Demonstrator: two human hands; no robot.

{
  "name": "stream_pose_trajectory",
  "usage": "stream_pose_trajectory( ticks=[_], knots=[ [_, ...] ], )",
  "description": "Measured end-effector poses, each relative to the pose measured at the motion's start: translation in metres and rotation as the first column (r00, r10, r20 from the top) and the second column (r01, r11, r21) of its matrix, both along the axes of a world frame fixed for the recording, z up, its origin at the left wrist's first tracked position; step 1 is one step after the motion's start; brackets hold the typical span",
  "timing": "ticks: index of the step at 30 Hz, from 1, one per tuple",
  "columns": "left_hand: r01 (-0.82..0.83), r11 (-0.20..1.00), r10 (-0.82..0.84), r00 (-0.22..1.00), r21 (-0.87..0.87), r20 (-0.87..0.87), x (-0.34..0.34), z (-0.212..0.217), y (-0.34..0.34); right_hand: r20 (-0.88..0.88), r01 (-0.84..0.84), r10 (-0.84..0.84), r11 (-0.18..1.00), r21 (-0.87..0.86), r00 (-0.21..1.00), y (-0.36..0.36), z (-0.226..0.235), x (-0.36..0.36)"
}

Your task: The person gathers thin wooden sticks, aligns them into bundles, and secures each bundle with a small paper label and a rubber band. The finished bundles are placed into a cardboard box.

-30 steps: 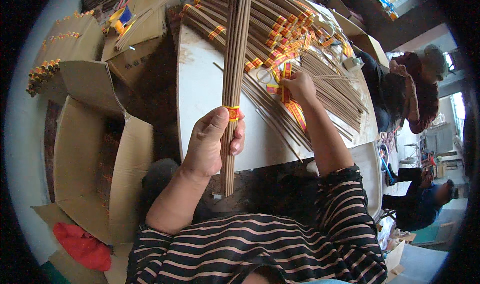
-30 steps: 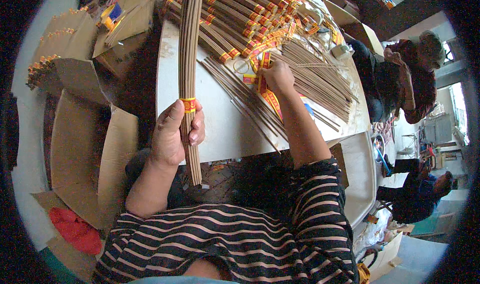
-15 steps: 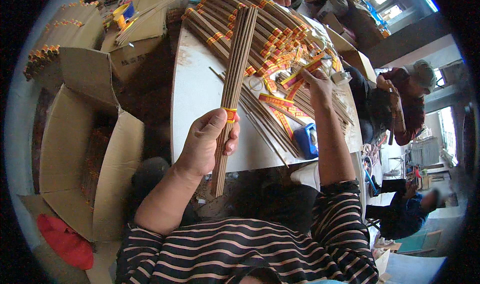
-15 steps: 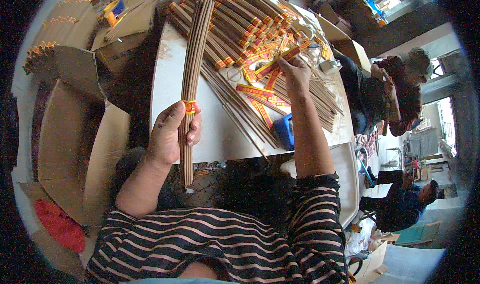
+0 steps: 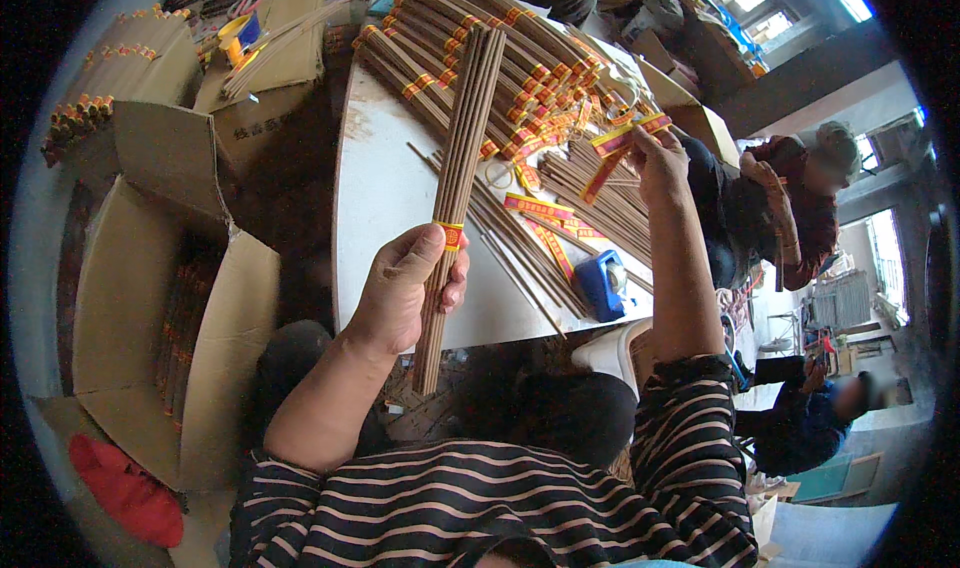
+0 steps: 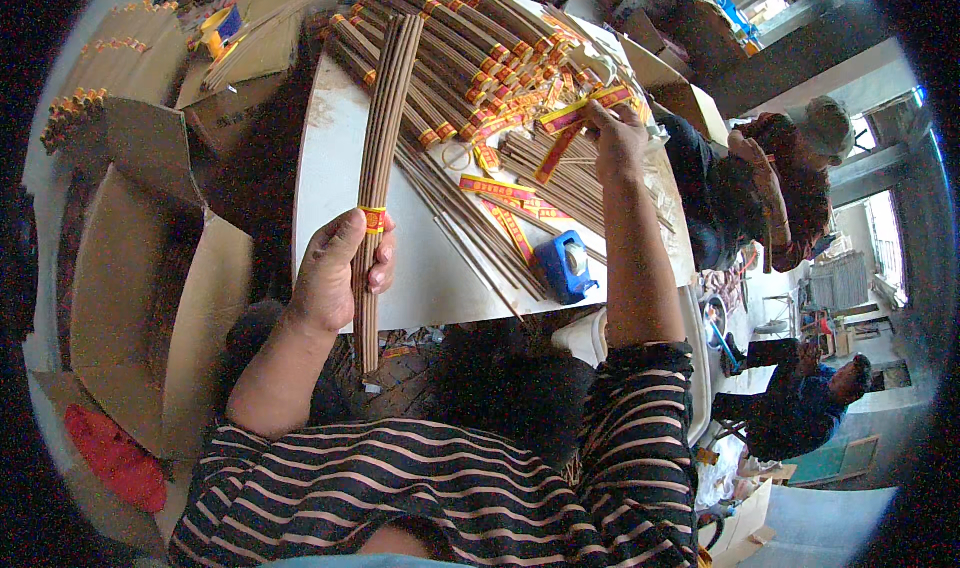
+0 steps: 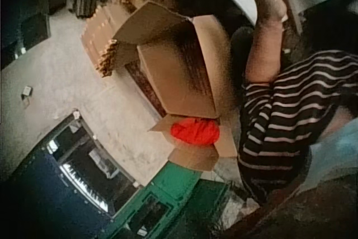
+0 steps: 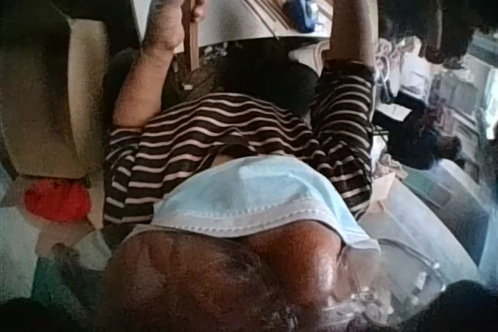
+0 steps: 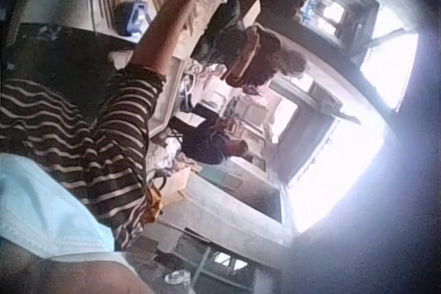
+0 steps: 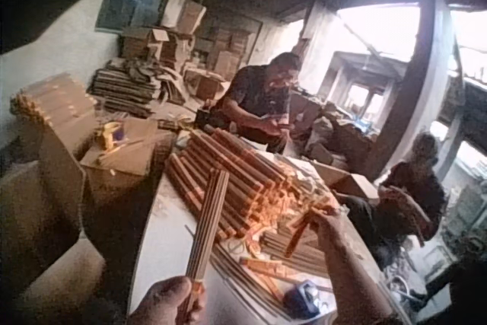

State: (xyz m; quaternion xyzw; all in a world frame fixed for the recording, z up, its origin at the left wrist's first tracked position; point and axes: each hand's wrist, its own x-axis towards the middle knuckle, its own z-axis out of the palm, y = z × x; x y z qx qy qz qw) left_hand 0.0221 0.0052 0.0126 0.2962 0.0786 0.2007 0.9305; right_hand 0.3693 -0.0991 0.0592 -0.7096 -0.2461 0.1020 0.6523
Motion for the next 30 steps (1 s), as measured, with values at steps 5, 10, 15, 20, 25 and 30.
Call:
stream_pose_trajectory(
  ticks=[5,10,15,20,25,30],
  knots=[
    [0.01,1.0,-0.01,1.0,-0.012,0.005,0.001,0.002,-0.001,-0.102,-0.019,0.033,0.99,0.138,0.994,-0.007,0.005,0.013],
    [0.008,1.0,-0.008,1.0,-0.002,-0.003,0.002,0.002,0.0,-0.227,0.035,0.008,0.982,0.186,0.974,-0.008,0.004,0.018],
    [0.008,1.0,-0.008,1.0,0.003,-0.002,0.002,0.0,-0.001,-0.384,0.098,0.004,0.964,0.247,0.923,-0.005,-0.005,0.021],
    [-0.009,0.999,0.01,0.999,0.035,-0.036,0.001,0.003,-0.001,-0.392,-0.017,0.064,0.992,0.122,0.918,0.007,-0.008,0.015],
    [0.005,1.0,-0.005,1.0,0.009,-0.012,0.002,0.003,-0.001,-0.226,-0.03,-0.008,0.986,-0.162,0.974,0.012,-0.02,0.016],
    [-0.008,1.0,0.008,1.0,0.007,-0.023,0.002,0.001,0.001,-0.15,-0.144,0.139,0.989,-0.025,0.979,0.018,-0.001,-0.013]
  ],
)
